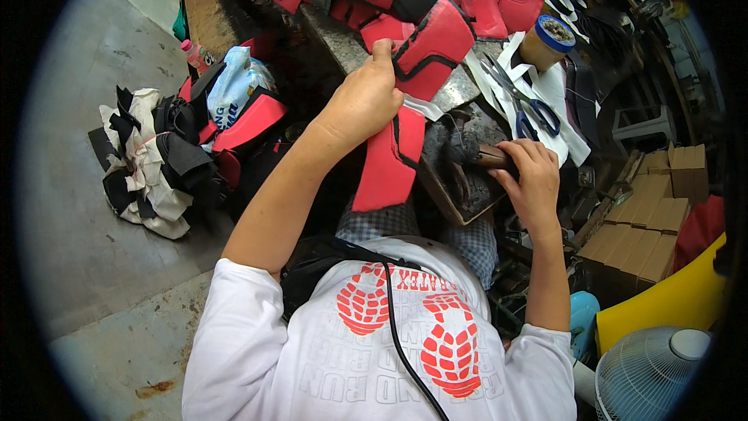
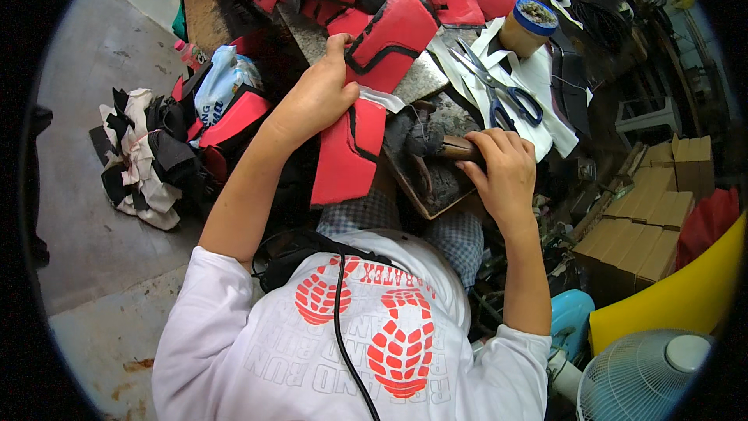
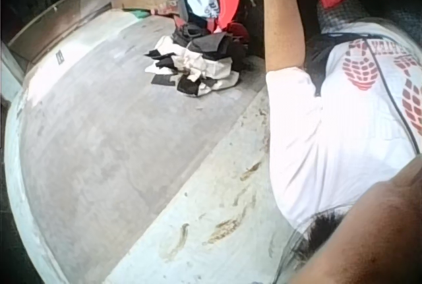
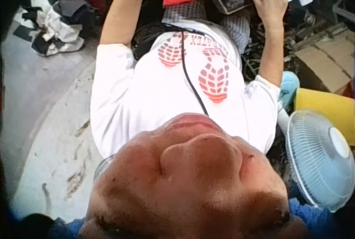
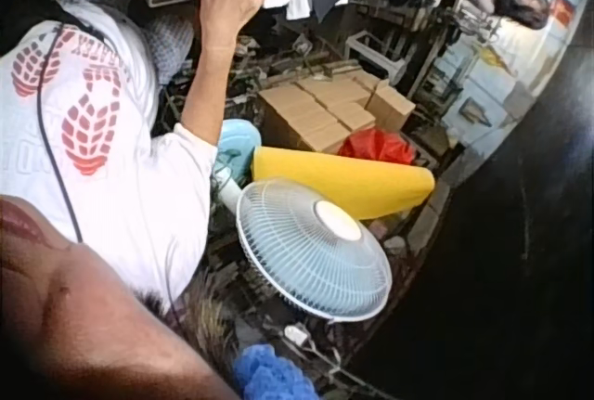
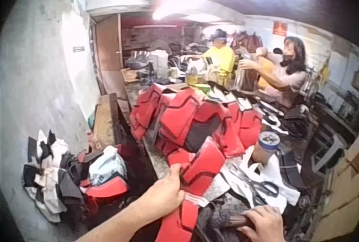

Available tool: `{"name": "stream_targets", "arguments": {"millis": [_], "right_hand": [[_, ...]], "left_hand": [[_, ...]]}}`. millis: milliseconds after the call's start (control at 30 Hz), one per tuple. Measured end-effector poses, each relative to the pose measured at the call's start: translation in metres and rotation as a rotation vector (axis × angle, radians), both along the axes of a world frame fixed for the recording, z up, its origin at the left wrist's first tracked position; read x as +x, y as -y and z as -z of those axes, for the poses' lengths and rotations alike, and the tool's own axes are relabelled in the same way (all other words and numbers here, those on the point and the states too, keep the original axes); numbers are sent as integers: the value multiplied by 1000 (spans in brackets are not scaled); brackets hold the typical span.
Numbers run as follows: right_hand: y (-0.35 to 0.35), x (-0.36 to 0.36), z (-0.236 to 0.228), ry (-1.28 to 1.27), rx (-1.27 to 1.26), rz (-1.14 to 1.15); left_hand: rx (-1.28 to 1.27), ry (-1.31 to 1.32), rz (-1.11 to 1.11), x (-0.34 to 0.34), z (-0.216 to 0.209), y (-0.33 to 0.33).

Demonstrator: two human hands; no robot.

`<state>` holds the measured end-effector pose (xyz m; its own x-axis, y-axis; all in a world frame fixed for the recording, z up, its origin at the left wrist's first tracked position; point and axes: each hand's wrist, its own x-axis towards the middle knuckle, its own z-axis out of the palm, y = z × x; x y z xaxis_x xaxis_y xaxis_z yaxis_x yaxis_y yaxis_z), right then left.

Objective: The person cuts white foam sheets into strips using scissors, then places the strips onto pink foam footwear components. The person repeatedly picks up components, aligns the foam strips, and trims excess material.

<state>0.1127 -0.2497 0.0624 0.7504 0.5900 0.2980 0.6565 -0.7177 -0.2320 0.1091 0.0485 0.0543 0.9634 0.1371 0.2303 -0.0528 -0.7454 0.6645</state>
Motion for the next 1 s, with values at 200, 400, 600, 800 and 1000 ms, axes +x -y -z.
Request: {"name": "stream_targets", "arguments": {"millis": [200,400,600,800,1000], "right_hand": [[-5,-1,-28,-225,574,108],[-78,6,-16,-22,146,40],[-66,21,-10,24,584,-27],[-86,17,-2,132,201,-103],[-72,20,-16,110,516,-125]], "left_hand": [[-41,-141,2,-1,-6,-11],[-162,-67,-31,-4,5,-10],[-189,-79,-75,-3,10,-9],[-205,23,-104,-7,8,-15],[-151,66,-139,-15,10,-12]]}}
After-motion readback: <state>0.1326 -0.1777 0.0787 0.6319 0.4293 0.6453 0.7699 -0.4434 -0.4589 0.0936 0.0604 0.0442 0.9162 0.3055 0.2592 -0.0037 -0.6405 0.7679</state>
